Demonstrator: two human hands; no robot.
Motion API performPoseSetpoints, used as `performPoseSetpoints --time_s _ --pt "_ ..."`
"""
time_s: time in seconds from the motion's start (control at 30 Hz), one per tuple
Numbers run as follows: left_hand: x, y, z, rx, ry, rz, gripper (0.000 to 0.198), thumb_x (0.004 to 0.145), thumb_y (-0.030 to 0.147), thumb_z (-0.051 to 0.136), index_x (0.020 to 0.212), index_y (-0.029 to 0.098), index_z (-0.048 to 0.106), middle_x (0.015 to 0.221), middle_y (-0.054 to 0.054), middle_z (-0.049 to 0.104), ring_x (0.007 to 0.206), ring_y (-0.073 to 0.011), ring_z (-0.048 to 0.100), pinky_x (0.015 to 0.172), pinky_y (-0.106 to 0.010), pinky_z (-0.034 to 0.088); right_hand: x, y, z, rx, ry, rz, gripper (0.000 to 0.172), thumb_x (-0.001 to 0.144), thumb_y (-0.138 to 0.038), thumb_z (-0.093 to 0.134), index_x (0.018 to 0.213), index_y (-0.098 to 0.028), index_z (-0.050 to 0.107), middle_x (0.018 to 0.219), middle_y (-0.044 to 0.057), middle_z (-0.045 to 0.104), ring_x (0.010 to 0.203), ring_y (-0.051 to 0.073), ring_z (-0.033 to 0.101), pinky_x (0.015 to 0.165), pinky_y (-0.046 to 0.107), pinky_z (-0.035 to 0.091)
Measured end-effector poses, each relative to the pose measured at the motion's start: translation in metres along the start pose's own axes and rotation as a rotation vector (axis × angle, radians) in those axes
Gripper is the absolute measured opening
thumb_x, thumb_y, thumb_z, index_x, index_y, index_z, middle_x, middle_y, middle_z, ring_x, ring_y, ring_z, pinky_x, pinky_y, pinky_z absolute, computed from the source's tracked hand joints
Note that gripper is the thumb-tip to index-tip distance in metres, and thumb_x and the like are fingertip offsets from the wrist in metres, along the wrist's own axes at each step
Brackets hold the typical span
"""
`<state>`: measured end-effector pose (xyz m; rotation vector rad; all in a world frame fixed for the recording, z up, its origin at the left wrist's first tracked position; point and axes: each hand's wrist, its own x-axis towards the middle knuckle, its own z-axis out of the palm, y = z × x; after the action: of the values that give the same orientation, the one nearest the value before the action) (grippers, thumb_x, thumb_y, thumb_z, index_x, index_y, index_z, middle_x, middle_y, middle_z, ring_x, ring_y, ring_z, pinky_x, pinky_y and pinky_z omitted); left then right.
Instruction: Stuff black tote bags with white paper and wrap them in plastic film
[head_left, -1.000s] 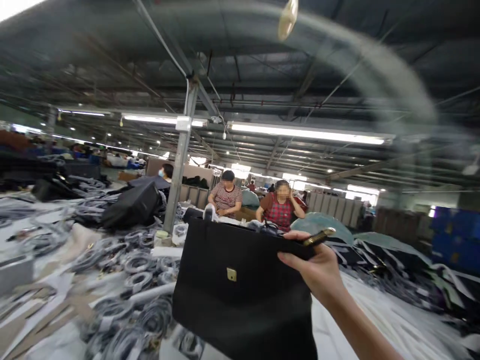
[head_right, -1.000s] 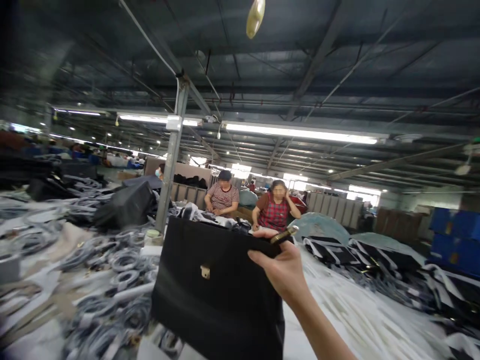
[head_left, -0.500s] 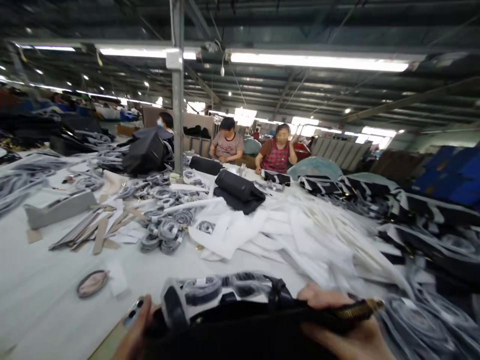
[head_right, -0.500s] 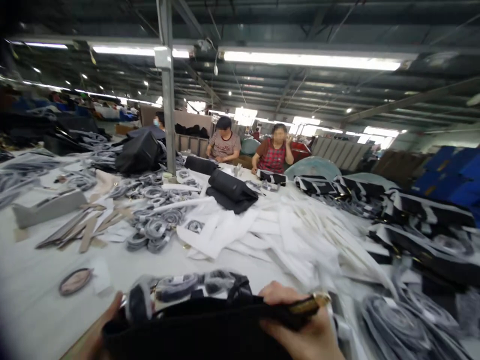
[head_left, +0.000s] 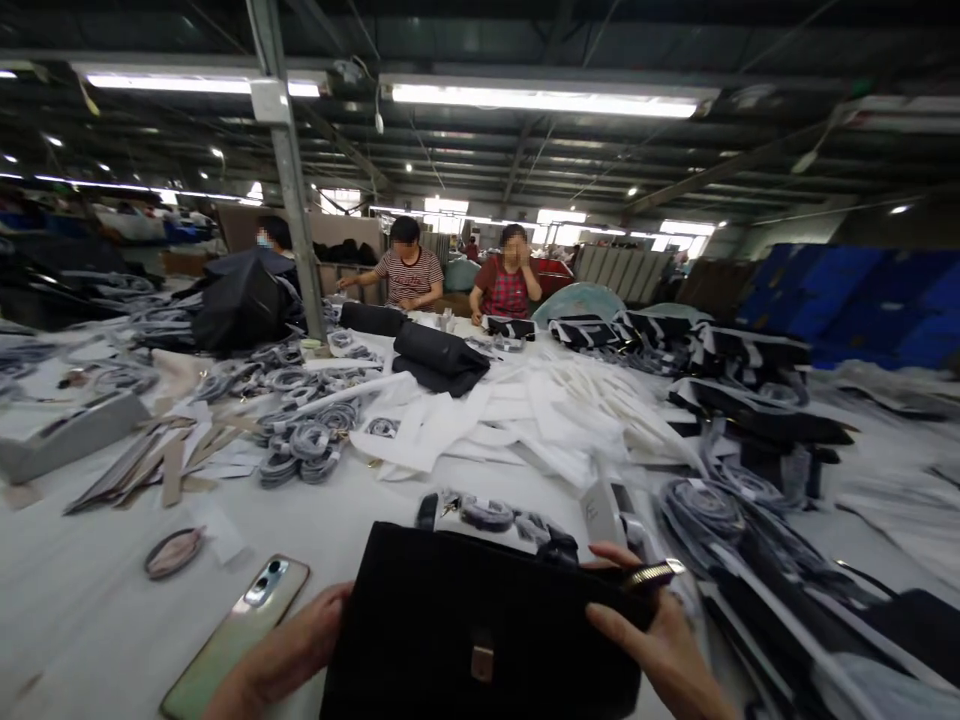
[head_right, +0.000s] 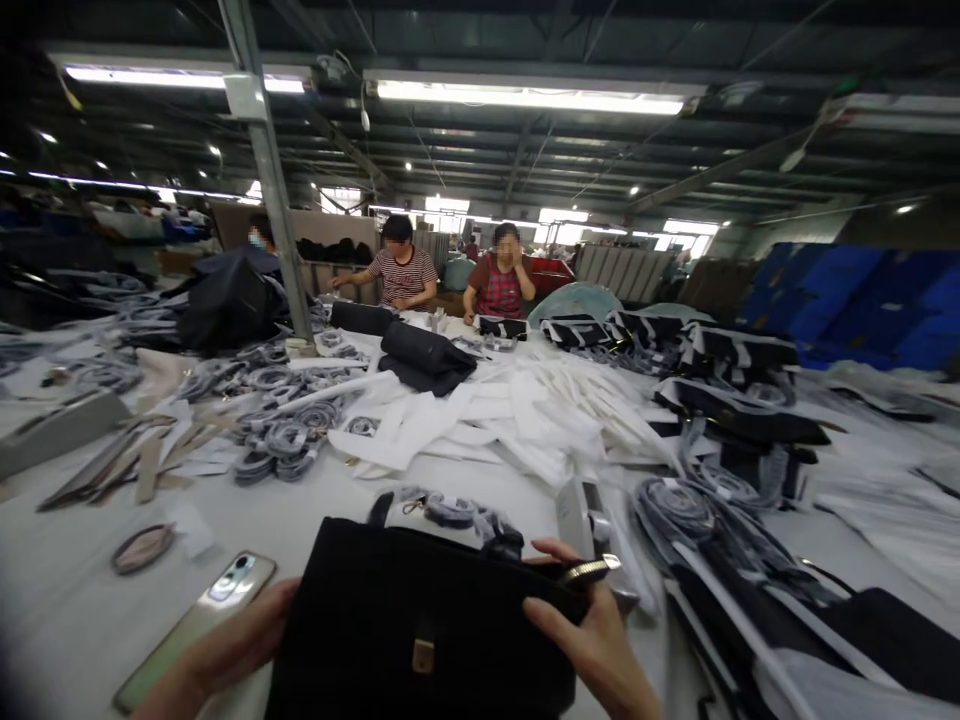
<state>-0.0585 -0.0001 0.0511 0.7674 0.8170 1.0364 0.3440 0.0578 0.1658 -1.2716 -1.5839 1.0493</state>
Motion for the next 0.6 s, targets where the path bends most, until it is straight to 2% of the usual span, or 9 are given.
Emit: performPoseSetpoints --time_s 0.07,0.17,0.23,0.33,0.43,0.53,0.6 --pt "-0.001 -0.004 -0.002 0.171 0.141 0.065 0.053 0.079 0.057 0.065 0.118 0.022 0.064 0.126 -0.008 0.063 0.122 -0.0295 0.052 0.105 -0.039 0.040 -0.004 0.002 0.005 0.042 0.059 0.039 0.056 0.068 -0.045 0.076 0.117 -0.024 0.056 0.099 0.007 0.070 0.086 0.026 0.068 0.075 0.034 0.056" --pt "-0.007 -0.026 -0.006 0.297 0.291 0.120 0.064 0.077 0.069 0.056 0.122 0.024 0.061 0.129 -0.008 0.061 0.126 -0.0323 0.049 0.106 -0.043 0.040 -0.006 0.005 0.011 0.098 0.092 0.085 0.056 0.069 -0.045 0.076 0.116 -0.024 0.055 0.098 0.006 0.070 0.084 0.025 0.068 0.075 0.035 0.056" --pt "-0.015 -0.045 -0.009 0.398 0.267 0.132 0.073 0.068 0.073 0.062 0.123 0.026 0.061 0.131 -0.009 0.059 0.128 -0.0353 0.046 0.107 -0.045 0.038 -0.004 0.006 0.013 0.123 0.084 0.091 0.056 0.068 -0.044 0.077 0.116 -0.023 0.056 0.097 0.006 0.070 0.083 0.025 0.068 0.074 0.034 0.056" --pt "-0.026 -0.061 -0.009 0.630 0.197 0.170 0.080 0.062 0.064 0.074 0.130 0.026 0.056 0.137 -0.010 0.053 0.133 -0.0372 0.039 0.113 -0.049 0.029 0.005 0.008 0.014 0.148 0.089 0.081 0.059 0.065 -0.044 0.078 0.116 -0.024 0.056 0.094 0.005 0.070 0.080 0.024 0.067 0.069 0.033 0.055" --pt "-0.025 -0.047 -0.003 0.747 0.244 0.211 0.067 0.072 0.057 0.069 0.129 0.025 0.057 0.135 -0.009 0.055 0.135 -0.0336 0.036 0.116 -0.048 0.022 0.014 0.007 0.016 0.128 0.113 0.077 0.063 0.065 -0.045 0.078 0.120 -0.024 0.055 0.087 0.003 0.068 0.076 0.023 0.066 0.065 0.032 0.054" --pt "-0.011 -0.014 -0.003 0.677 0.156 0.113 0.040 0.080 0.053 0.063 0.103 0.021 0.071 0.109 -0.008 0.069 0.120 -0.0324 0.051 0.110 -0.045 0.032 0.017 0.005 0.020 0.115 0.146 0.069 0.065 0.067 -0.047 0.076 0.122 -0.022 0.054 0.081 0.001 0.064 0.073 0.022 0.064 0.064 0.031 0.053" --pt "0.007 0.009 -0.007 0.548 0.077 0.019 0.031 0.082 0.049 0.063 0.088 0.020 0.073 0.095 -0.007 0.072 0.111 -0.0312 0.057 0.104 -0.043 0.039 0.017 0.003 0.023 0.117 0.171 0.051 0.064 0.069 -0.048 0.075 0.123 -0.021 0.053 0.082 0.001 0.063 0.073 0.021 0.063 0.064 0.031 0.052"
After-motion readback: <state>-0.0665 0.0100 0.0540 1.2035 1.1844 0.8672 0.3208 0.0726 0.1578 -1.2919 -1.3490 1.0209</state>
